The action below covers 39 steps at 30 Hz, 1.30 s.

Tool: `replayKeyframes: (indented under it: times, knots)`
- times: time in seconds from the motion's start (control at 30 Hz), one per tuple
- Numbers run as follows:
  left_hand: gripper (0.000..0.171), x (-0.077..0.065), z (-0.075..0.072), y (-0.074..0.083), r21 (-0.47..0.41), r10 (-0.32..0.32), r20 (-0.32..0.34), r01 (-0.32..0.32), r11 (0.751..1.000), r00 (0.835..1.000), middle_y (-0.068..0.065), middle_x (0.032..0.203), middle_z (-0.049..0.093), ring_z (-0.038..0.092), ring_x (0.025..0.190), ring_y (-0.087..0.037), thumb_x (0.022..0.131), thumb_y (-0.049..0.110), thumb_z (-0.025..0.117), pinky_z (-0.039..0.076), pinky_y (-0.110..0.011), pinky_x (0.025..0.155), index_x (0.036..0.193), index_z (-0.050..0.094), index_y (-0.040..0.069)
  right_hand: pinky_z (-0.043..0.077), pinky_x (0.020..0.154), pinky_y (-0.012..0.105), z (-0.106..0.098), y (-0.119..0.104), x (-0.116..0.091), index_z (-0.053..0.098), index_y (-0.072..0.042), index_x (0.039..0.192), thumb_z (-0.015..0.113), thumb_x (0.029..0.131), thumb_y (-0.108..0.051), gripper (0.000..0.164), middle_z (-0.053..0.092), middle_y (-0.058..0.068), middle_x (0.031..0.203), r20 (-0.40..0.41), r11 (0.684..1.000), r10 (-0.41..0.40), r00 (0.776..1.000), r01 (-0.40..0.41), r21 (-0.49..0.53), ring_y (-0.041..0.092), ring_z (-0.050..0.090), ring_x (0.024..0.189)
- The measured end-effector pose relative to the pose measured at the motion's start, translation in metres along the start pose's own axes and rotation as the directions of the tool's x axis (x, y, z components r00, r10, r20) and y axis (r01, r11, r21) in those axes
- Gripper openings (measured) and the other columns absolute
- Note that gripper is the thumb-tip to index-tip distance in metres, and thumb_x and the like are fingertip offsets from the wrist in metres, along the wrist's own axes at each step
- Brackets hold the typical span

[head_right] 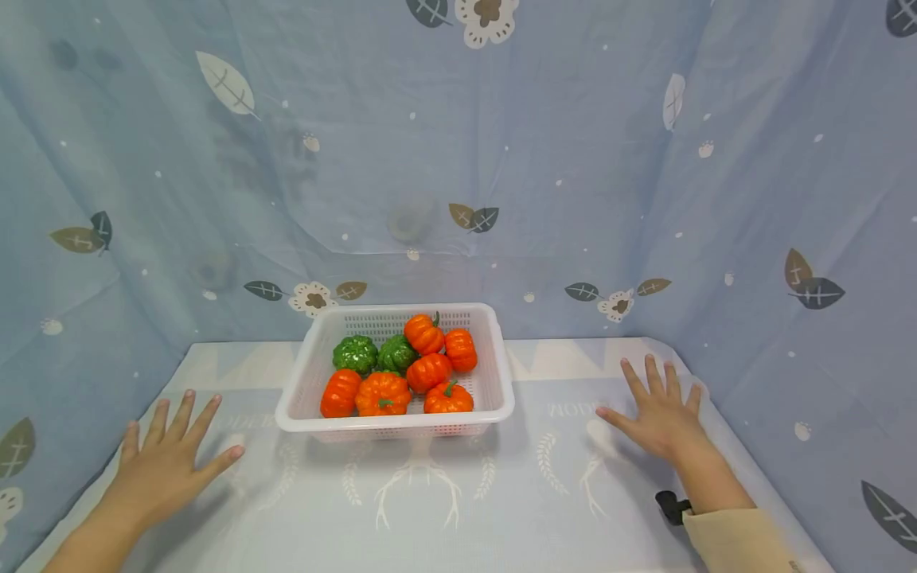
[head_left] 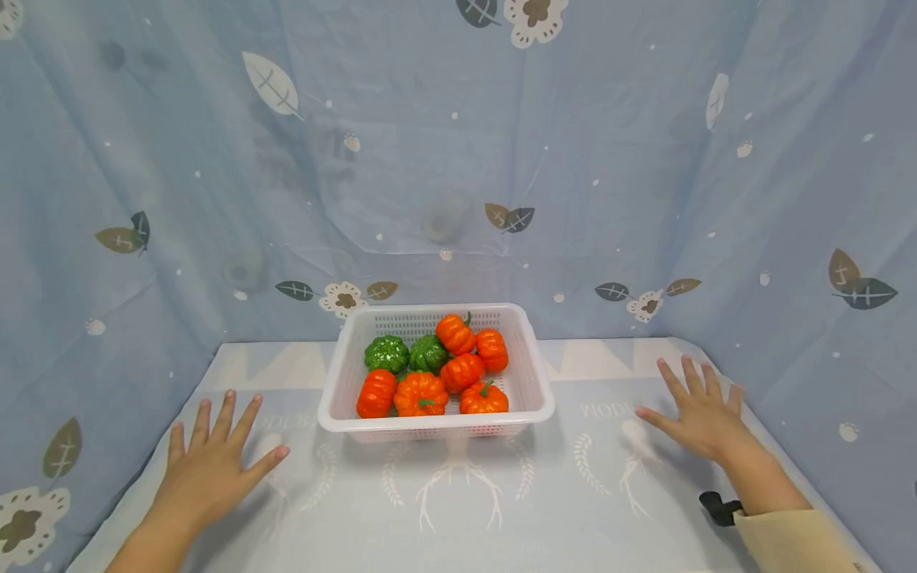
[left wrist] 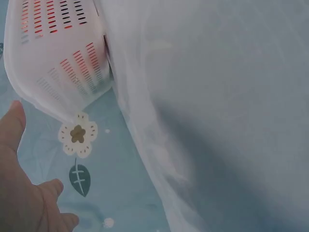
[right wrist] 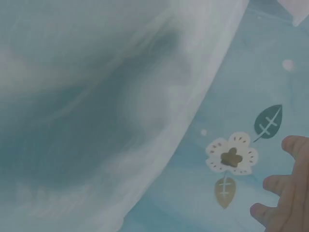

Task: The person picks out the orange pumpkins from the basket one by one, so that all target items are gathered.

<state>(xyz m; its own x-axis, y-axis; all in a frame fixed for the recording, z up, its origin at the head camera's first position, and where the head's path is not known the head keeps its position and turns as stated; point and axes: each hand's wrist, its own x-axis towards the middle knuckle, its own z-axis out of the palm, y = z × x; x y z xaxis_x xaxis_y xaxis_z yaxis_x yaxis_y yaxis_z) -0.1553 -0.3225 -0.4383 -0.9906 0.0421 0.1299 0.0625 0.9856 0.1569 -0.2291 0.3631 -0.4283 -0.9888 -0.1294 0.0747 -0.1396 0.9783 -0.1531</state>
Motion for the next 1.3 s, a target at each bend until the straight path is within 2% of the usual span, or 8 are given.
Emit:
replayKeyframes:
  times: [0.33, 0.7, 0.93, 1.13, 1.3]
  knots:
    - [0.095, -0.003, -0.003, 0.017, -0.008, 0.027, -0.031, -0.028, 1.0, 0.999, -0.029, 0.163, 0.002, -0.015, 0.145, -0.052, 0.094, 0.07, 0.048, -0.027, -0.066, 0.104, 0.162, 0.011, 0.015, -0.008, 0.101, 0.081, -0.004, -0.026, 0.003, 0.006, -0.015, 0.162, 0.052, 0.092, -0.068, 0.099, -0.005, 0.029, 0.163, -0.049, 0.998, -0.059, 0.997, 0.06, 0.027, 0.056, -0.008, 0.145]
    - [0.096, 0.003, 0.001, 0.036, -0.003, 0.059, -0.062, -0.059, 0.998, 0.996, -0.028, 0.163, 0.007, -0.01, 0.148, -0.05, 0.092, 0.071, 0.049, -0.016, -0.069, 0.109, 0.161, 0.016, 0.013, -0.002, 0.106, 0.078, -0.003, -0.055, 0.012, 0.014, -0.016, 0.162, 0.055, 0.092, -0.066, 0.096, 0.003, 0.027, 0.164, -0.116, 0.989, -0.145, 0.983, 0.149, 0.024, 0.052, -0.001, 0.148]
    - [0.093, 0.01, 0.004, 0.05, -0.029, 0.102, -0.12, -0.106, 0.994, 0.988, -0.029, 0.162, 0.015, 0.001, 0.148, -0.051, 0.091, 0.066, 0.056, -0.003, -0.072, 0.112, 0.16, 0.022, 0.012, 0.008, 0.108, 0.075, -0.001, -0.076, 0.019, 0.025, -0.015, 0.16, 0.06, 0.091, -0.061, 0.09, 0.015, 0.029, 0.161, -0.22, 0.971, -0.226, 0.949, 0.238, 0.028, 0.053, 0.009, 0.146]
    - [0.092, 0.018, 0.003, 0.062, -0.079, 0.122, -0.127, -0.132, 0.988, 0.984, -0.027, 0.163, 0.013, 0.001, 0.149, -0.049, 0.092, 0.063, 0.057, 0.001, -0.07, 0.113, 0.161, 0.021, 0.013, 0.01, 0.111, 0.072, 0.0, -0.096, 0.026, 0.029, -0.016, 0.158, 0.063, 0.092, -0.056, 0.085, 0.017, 0.027, 0.161, -0.272, 0.945, -0.291, 0.917, 0.32, 0.069, 0.05, 0.01, 0.147]
    - [0.089, 0.026, 0.003, 0.071, -0.108, 0.133, -0.129, -0.147, 0.983, 0.983, -0.028, 0.162, 0.014, 0.006, 0.148, -0.05, 0.094, 0.062, 0.055, 0.008, -0.072, 0.112, 0.16, 0.022, 0.012, 0.018, 0.108, 0.073, 0.003, -0.114, 0.033, 0.034, -0.018, 0.157, 0.065, 0.091, -0.055, 0.081, 0.02, 0.022, 0.162, -0.292, 0.928, -0.318, 0.902, 0.359, 0.096, 0.047, 0.014, 0.147]
